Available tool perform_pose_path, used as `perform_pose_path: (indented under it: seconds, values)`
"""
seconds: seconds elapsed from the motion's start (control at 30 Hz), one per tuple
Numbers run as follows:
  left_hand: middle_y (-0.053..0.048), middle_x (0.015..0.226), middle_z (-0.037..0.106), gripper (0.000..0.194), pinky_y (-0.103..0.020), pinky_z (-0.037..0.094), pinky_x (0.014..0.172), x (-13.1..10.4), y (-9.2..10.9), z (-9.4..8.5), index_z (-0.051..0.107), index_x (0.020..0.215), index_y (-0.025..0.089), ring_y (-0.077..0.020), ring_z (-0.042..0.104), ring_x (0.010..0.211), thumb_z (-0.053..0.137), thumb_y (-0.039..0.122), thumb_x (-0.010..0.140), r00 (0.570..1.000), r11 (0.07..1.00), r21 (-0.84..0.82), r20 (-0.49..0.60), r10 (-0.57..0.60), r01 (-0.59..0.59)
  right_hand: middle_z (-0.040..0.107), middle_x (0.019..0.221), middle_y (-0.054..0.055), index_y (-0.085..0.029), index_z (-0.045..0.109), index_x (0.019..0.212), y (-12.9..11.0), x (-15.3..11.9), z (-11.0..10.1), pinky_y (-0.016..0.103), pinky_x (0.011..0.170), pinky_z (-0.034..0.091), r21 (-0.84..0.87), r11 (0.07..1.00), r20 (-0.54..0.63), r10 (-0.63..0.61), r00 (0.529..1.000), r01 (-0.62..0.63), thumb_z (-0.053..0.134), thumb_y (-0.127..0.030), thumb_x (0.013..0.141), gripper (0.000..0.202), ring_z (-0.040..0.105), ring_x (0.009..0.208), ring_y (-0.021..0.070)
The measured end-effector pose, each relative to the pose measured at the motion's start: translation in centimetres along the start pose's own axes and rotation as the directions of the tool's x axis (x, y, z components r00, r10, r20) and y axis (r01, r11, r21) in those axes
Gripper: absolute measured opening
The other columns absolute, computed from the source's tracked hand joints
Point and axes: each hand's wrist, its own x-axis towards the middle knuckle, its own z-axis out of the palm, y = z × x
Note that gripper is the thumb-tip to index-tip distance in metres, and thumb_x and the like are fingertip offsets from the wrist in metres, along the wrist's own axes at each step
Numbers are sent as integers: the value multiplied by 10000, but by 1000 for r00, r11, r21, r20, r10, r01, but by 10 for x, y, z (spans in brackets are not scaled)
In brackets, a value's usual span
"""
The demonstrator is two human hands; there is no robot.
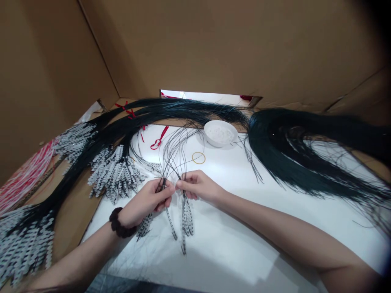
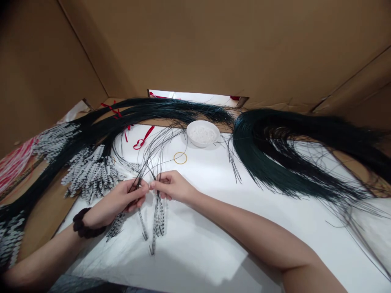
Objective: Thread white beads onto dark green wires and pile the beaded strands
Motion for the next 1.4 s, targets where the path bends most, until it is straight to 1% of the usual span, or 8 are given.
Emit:
perform_pose_path:
  seconds: [0.17, 0.43, 0.67, 0.77, 0.97, 1.1, 1.23, 1.4]
  values:
    - [62, 470, 447, 214, -159, 236, 371, 1, -3, 2, 506, 695, 151, -43, 338, 381, 516, 361, 739, 999, 986, 168, 42, 2, -9, 514, 434, -34, -105, 579, 730, 0, 1, 3, 172, 369, 332, 84, 996, -83, -7, 997, 14, 549, -377, 744, 274, 458, 353, 58]
    - [58, 461, 456, 171, -174, 259, 388, 0, -2, 4, 522, 650, 151, -54, 351, 390, 515, 307, 719, 999, 962, 270, 24, 39, -44, 542, 459, -26, -109, 560, 703, 0, 1, 5, 173, 399, 359, 153, 988, -79, -9, 997, 21, 559, -374, 741, 268, 503, 381, 65]
    - [56, 483, 439, 186, -180, 273, 417, -1, -1, 4, 494, 641, 150, -57, 356, 414, 475, 298, 752, 998, 973, 226, 39, 41, -48, 566, 477, -14, -102, 572, 737, 3, 1, 3, 187, 415, 389, 156, 988, -48, 0, 999, 7, 572, -414, 714, 313, 533, 402, 80]
    - [59, 505, 422, 199, -181, 274, 411, -2, 0, 3, 484, 648, 158, -59, 345, 416, 462, 321, 759, 999, 980, 195, 19, 29, -32, 568, 479, -11, -113, 535, 664, 4, 2, 2, 194, 425, 407, 145, 989, -9, -3, 1000, 5, 598, -414, 687, 308, 538, 416, 86]
    - [7, 647, 573, 153, -179, 284, 416, -2, 0, 0, 466, 701, 162, -68, 375, 451, 449, 300, 764, 1000, 991, 130, -8, 15, -14, 564, 500, -16, -124, 507, 643, 5, 3, -1, 196, 446, 423, 160, 987, 95, -30, 995, 14, 636, -371, 663, 280, 544, 448, 85]
    - [25, 594, 566, 103, -178, 261, 394, -2, -1, 0, 427, 765, 183, -72, 354, 425, 426, 284, 780, 1000, 994, 107, 7, 8, -9, 565, 518, -15, -118, 526, 677, 4, 3, -1, 197, 457, 430, 172, 985, 97, -32, 995, 15, 642, -364, 659, 273, 542, 455, 82]
    - [62, 532, 465, 161, -188, 286, 427, -2, -1, 2, 422, 772, 185, -83, 376, 456, 448, 344, 783, 998, 977, 202, -17, 68, -63, 590, 572, 2, -114, 533, 698, 2, 1, 1, 204, 472, 442, 199, 980, 62, -29, 998, 17, 646, -362, 654, 276, 540, 463, 78]
    - [51, 613, 456, 221, -204, 299, 506, -3, -1, 5, 482, 725, 167, -103, 404, 564, 600, 347, 673, 984, 902, 407, -44, 174, -142, 609, 611, 14, -116, 522, 716, -2, 0, 5, 213, 503, 457, 267, 964, 35, -25, 999, 15, 656, -360, 643, 288, 543, 484, 76]
